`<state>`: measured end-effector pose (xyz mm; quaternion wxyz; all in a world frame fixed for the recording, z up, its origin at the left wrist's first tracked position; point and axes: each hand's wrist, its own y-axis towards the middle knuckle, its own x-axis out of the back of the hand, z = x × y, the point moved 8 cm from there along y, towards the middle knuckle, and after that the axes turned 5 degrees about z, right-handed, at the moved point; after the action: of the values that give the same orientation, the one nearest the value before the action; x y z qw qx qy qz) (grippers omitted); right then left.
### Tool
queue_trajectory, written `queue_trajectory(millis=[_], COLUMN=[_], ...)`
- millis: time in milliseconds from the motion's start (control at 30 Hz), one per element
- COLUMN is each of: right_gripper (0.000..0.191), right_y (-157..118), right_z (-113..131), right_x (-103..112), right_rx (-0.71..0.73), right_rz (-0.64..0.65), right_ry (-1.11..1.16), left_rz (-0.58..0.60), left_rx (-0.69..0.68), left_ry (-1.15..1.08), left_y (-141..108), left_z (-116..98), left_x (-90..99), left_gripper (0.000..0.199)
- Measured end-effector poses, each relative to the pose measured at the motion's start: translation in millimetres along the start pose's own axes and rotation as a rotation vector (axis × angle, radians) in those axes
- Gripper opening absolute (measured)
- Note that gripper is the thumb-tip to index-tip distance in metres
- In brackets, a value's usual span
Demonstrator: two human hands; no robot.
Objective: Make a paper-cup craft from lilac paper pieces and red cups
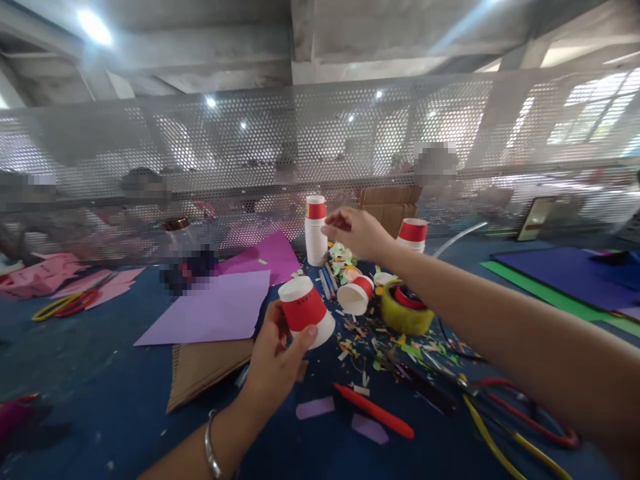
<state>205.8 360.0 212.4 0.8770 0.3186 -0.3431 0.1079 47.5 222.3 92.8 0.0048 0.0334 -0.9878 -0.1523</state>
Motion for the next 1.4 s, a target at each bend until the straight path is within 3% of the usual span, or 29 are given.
queue_trajectory(millis=[200, 300, 400, 633, 767, 900, 1000, 1100, 1200, 1333, 1400], right_gripper=[0.027, 0.024, 0.025, 0.027, 0.028, 0.013, 0.012, 0.017, 0.019, 0.018, 0.017], right_y=[-128, -165, -185, -203, -206, -209, -211, -211, -208, -197, -192], right_z=[33, 39, 36, 31, 37, 40, 40, 39, 32, 9, -2], right_x=[-8, -13, -17, -25, -22, -17, -12, -7, -4, -14, -19], right_rx=[0.03, 0.029, 0.01, 0.046, 0.152, 0.257, 0.302, 0.307, 0.264, 0.097, 0.046], right_rz=[0.197, 0.243, 0.234, 0.232, 0.159, 0.059, -0.018, -0.084, -0.112, 0.014, 0.077], right_ry=[0.205, 0.25, 0.249, 0.27, 0.15, 0.032, -0.002, 0.0, 0.004, -0.057, -0.077], left_rz=[-0.041, 0.055, 0.112, 0.116, 0.082, 0.178, 0.206, 0.144, 0.02, -0.188, -0.23], left_rx=[0.087, 0.206, 0.281, 0.297, 0.36, 0.45, 0.436, 0.371, 0.299, 0.137, 0.11], left_ry=[-0.129, -0.137, -0.109, -0.098, -0.175, -0.194, -0.217, -0.251, -0.266, -0.23, -0.228], left_y=[-18, -32, -45, -51, -48, -52, -54, -50, -40, -24, -19], left_z=[-15, -16, -11, -1, 1, 4, 3, -2, -7, -18, -21], left_x=[-12.3, -30.5, -41.4, -36.1, -31.7, -42.6, -48.4, -42.9, -24.1, 10.9, 19.2], left_gripper=[0.054, 0.048, 0.044, 0.037, 0.039, 0.043, 0.041, 0.042, 0.044, 0.038, 0.036])
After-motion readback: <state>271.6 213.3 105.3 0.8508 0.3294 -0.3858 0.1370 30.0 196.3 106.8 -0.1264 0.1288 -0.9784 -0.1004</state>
